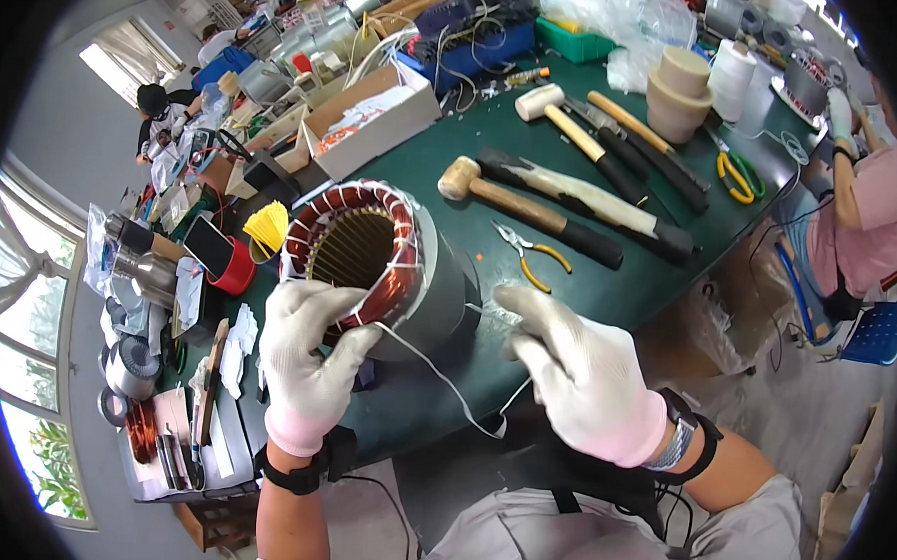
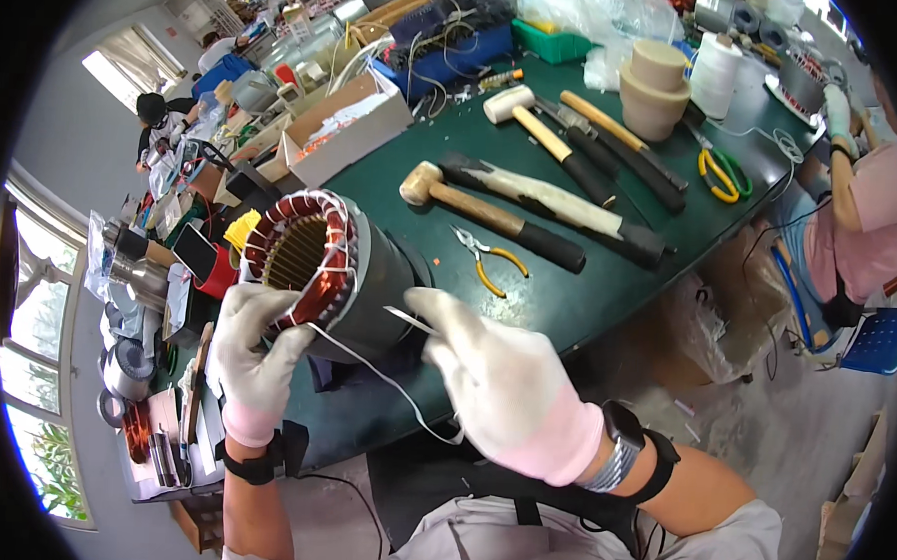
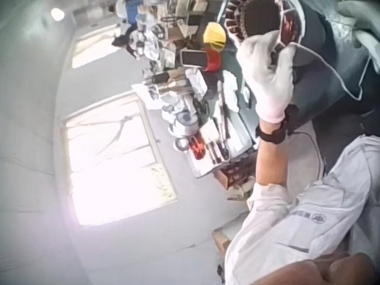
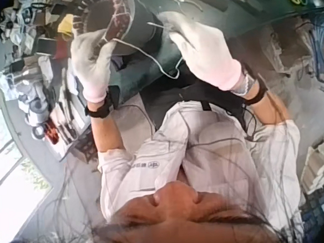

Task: The person is wiring a motor stator using white thread and a tool.

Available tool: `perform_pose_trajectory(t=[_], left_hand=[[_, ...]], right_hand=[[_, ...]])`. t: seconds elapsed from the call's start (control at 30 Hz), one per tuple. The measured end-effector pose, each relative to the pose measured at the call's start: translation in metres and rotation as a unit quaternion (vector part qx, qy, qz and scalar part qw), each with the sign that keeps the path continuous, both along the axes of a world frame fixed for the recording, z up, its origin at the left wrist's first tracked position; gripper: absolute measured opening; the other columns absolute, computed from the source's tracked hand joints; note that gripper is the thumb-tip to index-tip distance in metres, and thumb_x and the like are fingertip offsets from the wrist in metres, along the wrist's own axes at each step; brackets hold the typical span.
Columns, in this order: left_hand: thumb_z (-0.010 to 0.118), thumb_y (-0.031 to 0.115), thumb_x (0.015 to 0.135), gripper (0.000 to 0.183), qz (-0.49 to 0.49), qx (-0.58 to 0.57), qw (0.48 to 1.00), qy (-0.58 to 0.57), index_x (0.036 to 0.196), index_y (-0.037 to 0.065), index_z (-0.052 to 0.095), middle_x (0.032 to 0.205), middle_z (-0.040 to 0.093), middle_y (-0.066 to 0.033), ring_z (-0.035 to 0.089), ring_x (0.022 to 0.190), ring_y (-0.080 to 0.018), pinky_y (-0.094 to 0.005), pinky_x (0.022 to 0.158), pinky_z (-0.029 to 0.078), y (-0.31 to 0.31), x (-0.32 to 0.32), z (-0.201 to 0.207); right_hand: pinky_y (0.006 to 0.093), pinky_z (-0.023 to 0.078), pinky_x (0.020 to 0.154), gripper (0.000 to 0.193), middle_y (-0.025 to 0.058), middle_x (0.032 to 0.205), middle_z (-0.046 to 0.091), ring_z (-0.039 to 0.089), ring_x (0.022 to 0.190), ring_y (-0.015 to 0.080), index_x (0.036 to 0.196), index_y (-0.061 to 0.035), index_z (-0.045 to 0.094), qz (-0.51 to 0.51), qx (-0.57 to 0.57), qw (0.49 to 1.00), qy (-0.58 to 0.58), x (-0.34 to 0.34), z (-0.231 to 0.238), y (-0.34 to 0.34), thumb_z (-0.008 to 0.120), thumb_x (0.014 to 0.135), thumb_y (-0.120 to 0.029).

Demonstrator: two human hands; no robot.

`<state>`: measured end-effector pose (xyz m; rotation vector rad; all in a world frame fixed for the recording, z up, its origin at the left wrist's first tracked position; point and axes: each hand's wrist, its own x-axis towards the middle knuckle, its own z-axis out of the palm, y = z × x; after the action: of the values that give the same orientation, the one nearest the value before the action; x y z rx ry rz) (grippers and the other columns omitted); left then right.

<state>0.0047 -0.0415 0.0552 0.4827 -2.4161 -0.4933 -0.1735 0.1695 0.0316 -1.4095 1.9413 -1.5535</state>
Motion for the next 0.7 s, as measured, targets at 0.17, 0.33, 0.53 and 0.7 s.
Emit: perform_pose_trajectory(t=[0.17,0.33,0.53,0.7], left_hand=[[0.085,0.005,0.076,0.036,-0.01,-0.015,1.0,-0.015,0.111,0.003,0.078,0.103,0.068,-0.0107,0.063,0.101,-0.0276,-0.0369,0.089,0.053,-0.003,-0.008,-0.001],[0.086,0.007,0.073,0.038,-0.033,-0.021,0.999,-0.017,0.111,0.004,0.079,0.104,0.07,-0.0103,0.064,0.101,-0.0284,-0.0378,0.091,0.052,-0.008,-0.004,0.002],[0.081,0.015,0.082,0.044,-0.151,-0.044,0.977,-0.143,0.123,0.001,0.073,0.1,0.074,-0.0149,0.069,0.09,-0.0344,-0.0427,0.084,0.053,-0.02,-0.012,0.046],[0.084,0.026,0.082,0.059,-0.154,-0.123,0.964,-0.178,0.133,0.001,0.068,0.122,0.07,-0.0202,0.063,0.118,-0.0394,-0.0492,0.106,0.046,-0.028,-0.014,0.049]], right_hand=[[0.0412,0.053,0.061,0.018,0.0103,0.077,0.061,0.066,0.067,0.0325,0.109,-0.0033,0.059,0.019,-0.127,0.978,0.165,0.012,-0.022,-0.041,0.066,0.093,0.0],[0.044,0.056,0.071,0.024,0.0158,0.092,0.07,0.071,0.078,0.0361,0.119,-0.0021,0.063,0.062,-0.003,0.959,0.275,0.02,-0.017,-0.06,0.067,0.095,-0.004],[0.048,0.057,0.067,0.024,0.0205,0.084,0.07,0.073,0.078,0.0396,0.116,-0.0007,0.057,0.112,-0.002,0.985,0.129,0.013,-0.005,-0.068,0.069,0.098,-0.012],[0.0455,0.057,0.068,0.019,0.0115,0.089,0.073,0.074,0.08,0.0318,0.104,-0.0067,0.062,-0.018,-0.106,0.956,0.272,0.014,0.003,-0.06,0.076,0.094,-0.015]])
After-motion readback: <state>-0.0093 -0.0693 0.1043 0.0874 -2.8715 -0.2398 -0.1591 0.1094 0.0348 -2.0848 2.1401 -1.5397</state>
